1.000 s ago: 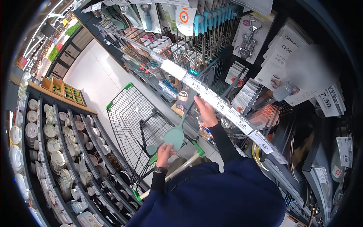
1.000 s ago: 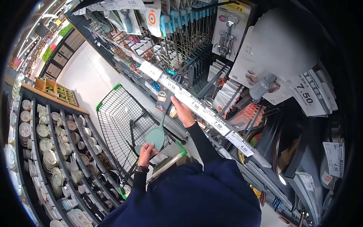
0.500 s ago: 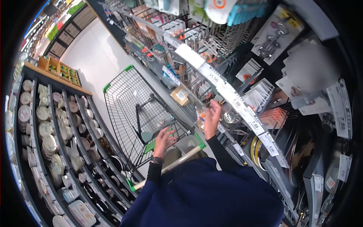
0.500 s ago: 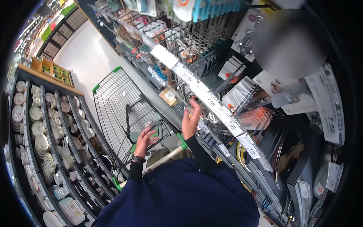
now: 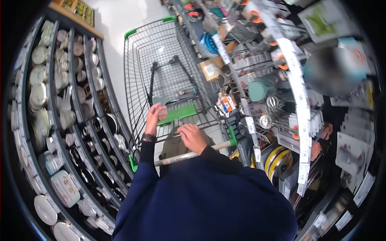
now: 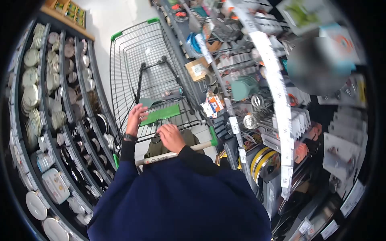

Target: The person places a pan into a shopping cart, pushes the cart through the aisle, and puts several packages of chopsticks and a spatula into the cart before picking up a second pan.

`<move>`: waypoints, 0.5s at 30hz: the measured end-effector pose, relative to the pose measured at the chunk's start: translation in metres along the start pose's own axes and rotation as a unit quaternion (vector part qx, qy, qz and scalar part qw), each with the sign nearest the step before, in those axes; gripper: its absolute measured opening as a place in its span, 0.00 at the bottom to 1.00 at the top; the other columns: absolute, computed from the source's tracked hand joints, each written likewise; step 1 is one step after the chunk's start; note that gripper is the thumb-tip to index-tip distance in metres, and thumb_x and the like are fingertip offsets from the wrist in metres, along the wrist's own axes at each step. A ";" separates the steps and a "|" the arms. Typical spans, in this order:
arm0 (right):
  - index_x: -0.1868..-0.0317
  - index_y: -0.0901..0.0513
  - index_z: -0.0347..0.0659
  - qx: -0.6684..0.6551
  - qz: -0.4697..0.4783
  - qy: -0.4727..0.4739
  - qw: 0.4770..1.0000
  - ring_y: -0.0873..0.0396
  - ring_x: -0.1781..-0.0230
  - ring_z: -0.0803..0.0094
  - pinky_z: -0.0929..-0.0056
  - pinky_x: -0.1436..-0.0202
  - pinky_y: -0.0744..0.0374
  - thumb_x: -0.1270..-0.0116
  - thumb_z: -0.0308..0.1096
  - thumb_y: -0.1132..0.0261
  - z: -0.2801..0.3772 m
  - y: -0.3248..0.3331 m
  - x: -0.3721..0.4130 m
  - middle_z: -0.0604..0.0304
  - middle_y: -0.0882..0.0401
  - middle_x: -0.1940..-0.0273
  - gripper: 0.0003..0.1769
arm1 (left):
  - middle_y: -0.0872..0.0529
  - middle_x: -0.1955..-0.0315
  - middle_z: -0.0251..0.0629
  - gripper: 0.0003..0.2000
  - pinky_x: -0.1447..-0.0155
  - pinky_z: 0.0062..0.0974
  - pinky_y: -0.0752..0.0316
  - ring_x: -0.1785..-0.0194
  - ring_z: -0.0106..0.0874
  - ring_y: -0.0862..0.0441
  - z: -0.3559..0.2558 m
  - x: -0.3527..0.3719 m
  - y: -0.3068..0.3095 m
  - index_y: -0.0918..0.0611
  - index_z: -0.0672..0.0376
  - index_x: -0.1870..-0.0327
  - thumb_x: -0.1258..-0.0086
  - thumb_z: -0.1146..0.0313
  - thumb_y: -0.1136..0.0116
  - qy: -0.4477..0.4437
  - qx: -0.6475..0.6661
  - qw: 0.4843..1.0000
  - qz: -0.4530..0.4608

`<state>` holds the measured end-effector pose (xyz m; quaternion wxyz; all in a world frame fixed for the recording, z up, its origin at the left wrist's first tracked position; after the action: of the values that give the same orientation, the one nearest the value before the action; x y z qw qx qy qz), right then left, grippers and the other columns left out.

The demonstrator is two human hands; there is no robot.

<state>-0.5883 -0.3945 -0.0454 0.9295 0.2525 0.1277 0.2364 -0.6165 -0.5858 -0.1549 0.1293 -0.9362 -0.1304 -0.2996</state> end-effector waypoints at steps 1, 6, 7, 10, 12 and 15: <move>0.61 0.21 0.41 0.032 0.017 -0.010 0.999 0.22 0.52 0.58 0.57 0.45 0.28 0.38 0.26 0.38 -0.004 -0.009 -0.006 0.57 0.20 0.60 0.05 | 0.15 0.49 0.39 0.22 0.51 0.26 0.23 0.53 0.28 0.16 0.008 -0.019 0.025 0.28 0.58 0.34 0.27 0.61 0.43 0.003 0.000 0.999 -0.032; 0.64 0.18 0.42 0.146 0.036 -0.062 0.987 0.19 0.61 0.58 0.58 0.56 0.23 0.36 0.29 0.40 -0.046 -0.044 -0.024 0.58 0.18 0.64 0.04 | 0.15 0.51 0.42 0.28 0.55 0.31 0.23 0.58 0.31 0.17 0.151 -0.173 0.191 0.30 0.61 0.33 0.32 0.62 0.39 0.046 -0.159 0.961 -0.223; 0.63 0.17 0.44 0.156 0.022 -0.114 0.981 0.18 0.62 0.59 0.59 0.58 0.23 0.35 0.31 0.40 -0.051 -0.046 -0.026 0.59 0.17 0.64 0.05 | 0.15 0.53 0.45 0.27 0.54 0.34 0.23 0.58 0.34 0.16 0.207 -0.215 0.219 0.28 0.63 0.35 0.33 0.61 0.40 0.102 -0.172 0.958 -0.205; 0.62 0.17 0.47 0.126 -0.018 -0.260 0.957 0.16 0.65 0.60 0.60 0.62 0.22 0.32 0.34 0.40 -0.083 -0.046 -0.030 0.61 0.15 0.65 0.05 | 0.14 0.54 0.50 0.27 0.52 0.36 0.23 0.56 0.39 0.15 0.255 -0.236 0.247 0.25 0.66 0.38 0.35 0.60 0.41 0.162 -0.207 0.946 -0.190; 0.62 0.17 0.48 0.087 -0.049 -0.356 0.929 0.16 0.66 0.61 0.61 0.64 0.22 0.31 0.36 0.40 -0.105 -0.046 -0.029 0.62 0.14 0.66 0.06 | 0.14 0.55 0.53 0.26 0.50 0.37 0.22 0.54 0.43 0.15 0.246 -0.237 0.238 0.23 0.67 0.40 0.36 0.59 0.42 0.159 -0.275 0.929 -0.191; 0.60 0.18 0.48 0.246 0.000 -0.365 0.898 0.15 0.66 0.60 0.62 0.65 0.22 0.30 0.37 0.40 -0.097 -0.047 -0.038 0.61 0.14 0.66 0.06 | 0.14 0.55 0.61 0.24 0.42 0.39 0.24 0.47 0.51 0.16 0.251 -0.245 0.227 0.19 0.69 0.47 0.39 0.58 0.43 0.163 -0.329 0.913 -0.179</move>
<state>-0.6380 -0.4099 -0.1472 0.8193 0.5415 -0.1661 0.0888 -0.6040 -0.7577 -0.5353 -0.2221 -0.8249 -0.1675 -0.4922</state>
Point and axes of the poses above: each hand's wrist, its own x-axis away from the middle knuckle, its own y-axis out of the back of the hand, z = x × y, the point moved 10 cm from there along -x, towards the middle knuckle
